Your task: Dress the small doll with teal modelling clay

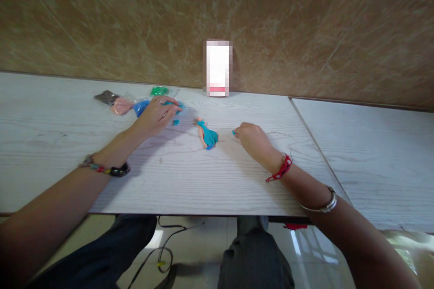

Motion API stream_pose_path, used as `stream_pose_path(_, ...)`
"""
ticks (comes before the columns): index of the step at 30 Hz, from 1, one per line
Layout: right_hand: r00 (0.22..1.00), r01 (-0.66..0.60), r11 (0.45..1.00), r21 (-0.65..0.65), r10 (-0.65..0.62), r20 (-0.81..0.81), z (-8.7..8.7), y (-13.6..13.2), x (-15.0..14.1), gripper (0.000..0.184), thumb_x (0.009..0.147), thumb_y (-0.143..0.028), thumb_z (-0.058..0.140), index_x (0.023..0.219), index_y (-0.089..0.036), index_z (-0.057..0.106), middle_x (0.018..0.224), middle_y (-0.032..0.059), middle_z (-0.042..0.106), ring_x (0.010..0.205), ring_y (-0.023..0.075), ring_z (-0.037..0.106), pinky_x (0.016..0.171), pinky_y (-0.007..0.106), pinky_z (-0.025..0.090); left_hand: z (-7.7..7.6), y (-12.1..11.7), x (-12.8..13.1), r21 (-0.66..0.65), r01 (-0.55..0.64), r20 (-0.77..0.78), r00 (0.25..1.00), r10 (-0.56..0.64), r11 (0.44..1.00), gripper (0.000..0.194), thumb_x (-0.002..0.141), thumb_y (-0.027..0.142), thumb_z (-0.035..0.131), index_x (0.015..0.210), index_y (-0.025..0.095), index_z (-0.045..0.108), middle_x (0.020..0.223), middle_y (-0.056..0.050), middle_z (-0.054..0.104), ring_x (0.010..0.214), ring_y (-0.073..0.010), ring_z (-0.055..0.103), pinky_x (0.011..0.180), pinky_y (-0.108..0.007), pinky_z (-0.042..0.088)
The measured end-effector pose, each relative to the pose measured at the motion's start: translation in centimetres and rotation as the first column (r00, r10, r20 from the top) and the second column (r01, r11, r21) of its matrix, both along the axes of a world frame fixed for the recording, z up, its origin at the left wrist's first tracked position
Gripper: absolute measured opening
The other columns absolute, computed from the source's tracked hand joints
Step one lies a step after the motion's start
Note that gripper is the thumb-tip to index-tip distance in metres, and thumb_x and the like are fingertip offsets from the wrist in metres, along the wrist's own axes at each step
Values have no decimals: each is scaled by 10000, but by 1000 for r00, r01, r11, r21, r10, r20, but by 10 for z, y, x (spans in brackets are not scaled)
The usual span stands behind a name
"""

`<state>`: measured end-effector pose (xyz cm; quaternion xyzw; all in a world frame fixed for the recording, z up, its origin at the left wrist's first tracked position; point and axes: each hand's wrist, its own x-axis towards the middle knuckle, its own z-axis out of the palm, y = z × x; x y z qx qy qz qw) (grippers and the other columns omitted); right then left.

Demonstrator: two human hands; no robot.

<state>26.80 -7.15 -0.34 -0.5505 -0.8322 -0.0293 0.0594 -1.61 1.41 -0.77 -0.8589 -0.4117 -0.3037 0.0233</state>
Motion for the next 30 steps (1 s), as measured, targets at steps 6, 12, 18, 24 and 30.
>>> stream_pose_path(6,990,-27,1000,4,26,141,9,-9,-4,251,878,-256,457,833,-136,672,857,107,613,775,185,564,639,271,391,0,0,-1,-3,-1,-7,1000,1,1000,364,884,319,321,780,189,645,974,-74,601,978,-202,514,896,-374,399)
stream_pose_path(12,986,-70,996,-61,78,145,18,-15,-5,322,912,-259,371,898,-97,649,895,129,601,763,181,572,693,288,426,3,-4,0,-1,-20,-15,1000,20,1000,405,882,332,297,798,160,654,977,-75,588,981,-211,502,908,-392,399)
stream_pose_path(18,988,-149,985,-89,152,33,22,-13,6,269,902,-215,390,1000,-111,618,945,126,617,848,181,574,763,288,440,6,-7,4,-10,4,-15,1000,-4,1000,394,882,333,308,797,157,650,984,-86,582,990,-214,500,920,-398,386)
stream_pose_path(24,991,-123,990,-73,126,45,20,-15,5,328,907,-283,371,1105,-119,575,1053,141,545,761,161,571,715,297,443,3,-4,2,-12,8,-4,1000,-8,1000,362,875,323,316,802,177,639,978,-84,591,979,-207,511,925,-403,387)
stream_pose_path(30,989,-112,991,-73,118,89,16,-10,5,297,896,-276,382,1014,-147,623,1002,117,532,665,136,522,633,280,409,0,-1,1,11,-1,0,1000,1,1000,365,878,344,299,803,214,632,967,-59,604,975,-208,518,911,-393,400)
